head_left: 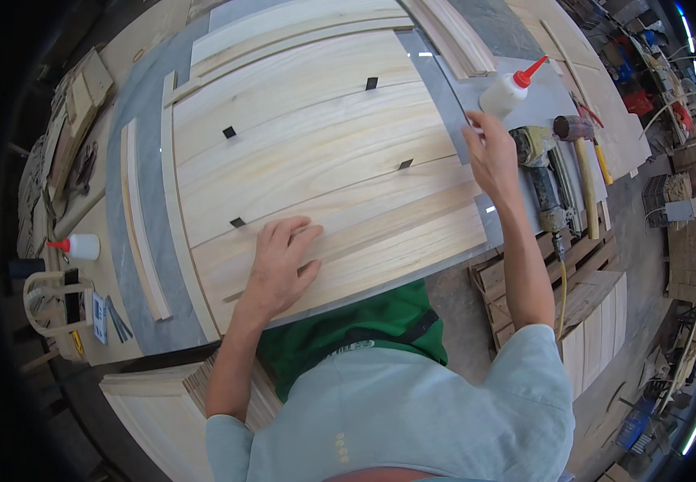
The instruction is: Assemble wooden slats into a panel frame using glue and a pneumatic nail gun.
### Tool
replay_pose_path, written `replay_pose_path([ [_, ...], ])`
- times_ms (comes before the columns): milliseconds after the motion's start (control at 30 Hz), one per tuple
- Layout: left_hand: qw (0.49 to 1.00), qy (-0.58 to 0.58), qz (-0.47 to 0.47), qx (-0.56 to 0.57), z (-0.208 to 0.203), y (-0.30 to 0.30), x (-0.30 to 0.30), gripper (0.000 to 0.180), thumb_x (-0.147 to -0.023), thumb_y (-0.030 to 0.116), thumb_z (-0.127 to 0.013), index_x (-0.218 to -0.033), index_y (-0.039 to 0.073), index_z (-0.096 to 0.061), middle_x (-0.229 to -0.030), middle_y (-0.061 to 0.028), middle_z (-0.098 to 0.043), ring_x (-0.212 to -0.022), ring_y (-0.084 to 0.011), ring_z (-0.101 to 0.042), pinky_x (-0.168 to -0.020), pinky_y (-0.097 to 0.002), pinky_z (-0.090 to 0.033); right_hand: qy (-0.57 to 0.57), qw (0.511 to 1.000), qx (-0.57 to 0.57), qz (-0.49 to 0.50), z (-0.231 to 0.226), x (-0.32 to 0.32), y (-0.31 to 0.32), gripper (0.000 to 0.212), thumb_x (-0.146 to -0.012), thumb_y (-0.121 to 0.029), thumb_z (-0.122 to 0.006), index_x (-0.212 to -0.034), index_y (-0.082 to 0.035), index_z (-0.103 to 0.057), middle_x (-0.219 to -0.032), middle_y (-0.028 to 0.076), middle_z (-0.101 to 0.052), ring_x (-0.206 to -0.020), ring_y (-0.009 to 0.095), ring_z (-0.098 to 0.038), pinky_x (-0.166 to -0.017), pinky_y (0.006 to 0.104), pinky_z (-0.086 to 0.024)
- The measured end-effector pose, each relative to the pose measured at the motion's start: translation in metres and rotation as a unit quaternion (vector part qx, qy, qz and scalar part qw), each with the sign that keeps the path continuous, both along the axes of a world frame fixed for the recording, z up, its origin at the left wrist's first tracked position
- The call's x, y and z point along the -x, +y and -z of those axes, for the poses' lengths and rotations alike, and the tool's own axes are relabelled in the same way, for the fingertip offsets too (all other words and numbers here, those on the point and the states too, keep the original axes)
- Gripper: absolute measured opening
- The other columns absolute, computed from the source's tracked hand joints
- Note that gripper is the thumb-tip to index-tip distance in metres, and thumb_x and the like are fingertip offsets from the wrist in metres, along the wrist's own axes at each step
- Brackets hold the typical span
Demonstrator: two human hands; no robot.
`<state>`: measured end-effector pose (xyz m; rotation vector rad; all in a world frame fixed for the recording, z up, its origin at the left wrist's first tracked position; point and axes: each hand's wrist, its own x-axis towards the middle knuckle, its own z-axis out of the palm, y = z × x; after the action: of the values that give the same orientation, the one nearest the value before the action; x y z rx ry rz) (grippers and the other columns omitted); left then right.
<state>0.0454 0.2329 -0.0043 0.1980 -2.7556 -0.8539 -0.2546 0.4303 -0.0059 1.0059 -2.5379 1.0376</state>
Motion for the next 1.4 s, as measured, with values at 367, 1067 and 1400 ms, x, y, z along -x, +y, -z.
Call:
replay_pose_path([
  [367,0.998,0.038,-0.023,0.038,0.009,0.003,-0.002,0.049,-0.065,0.006,-0.069,-0.114,0.006,-0.061,-0.119,-0.0123,-0.055,-0.108,-0.0312,-0.05,-0.093,-0.0415,-0.04,0.115,0.977,-0.155,0.093,0.004,0.144,-0.093,0.027,-0.081,-0.012,-0.055,-0.1,0.004,-0.064,-0.098,0.027,-0.062,-0.096,0.043,-0.058,-0.087,0.0464,-0.047],
  [1067,0.999,0.022,-0.03,0.03,0.011,0.0,-0.002,0.049,-0.063,0.009,-0.072,-0.111,0.009,-0.063,-0.119,-0.0092,-0.055,-0.107,-0.029,-0.05,-0.092,-0.0408,-0.04,-0.123,0.923,-0.204,0.301,-0.012,0.226,-0.108,0.034,-0.087,-0.016,-0.048,-0.113,-0.002,-0.064,-0.121,0.023,-0.058,-0.116,0.039,-0.054,-0.095,0.0457,-0.044],
  [1400,0.999,0.018,-0.031,0.025,0.011,0.002,-0.001,0.049,-0.062,0.009,-0.072,-0.11,0.009,-0.063,-0.119,-0.0089,-0.055,-0.107,-0.0286,-0.05,-0.092,-0.0409,-0.04,-0.084,0.936,-0.228,0.256,-0.009,0.247,-0.101,0.033,-0.086,-0.017,-0.048,-0.108,0.002,-0.063,-0.113,0.026,-0.061,-0.109,0.043,-0.057,-0.093,0.0464,-0.045],
])
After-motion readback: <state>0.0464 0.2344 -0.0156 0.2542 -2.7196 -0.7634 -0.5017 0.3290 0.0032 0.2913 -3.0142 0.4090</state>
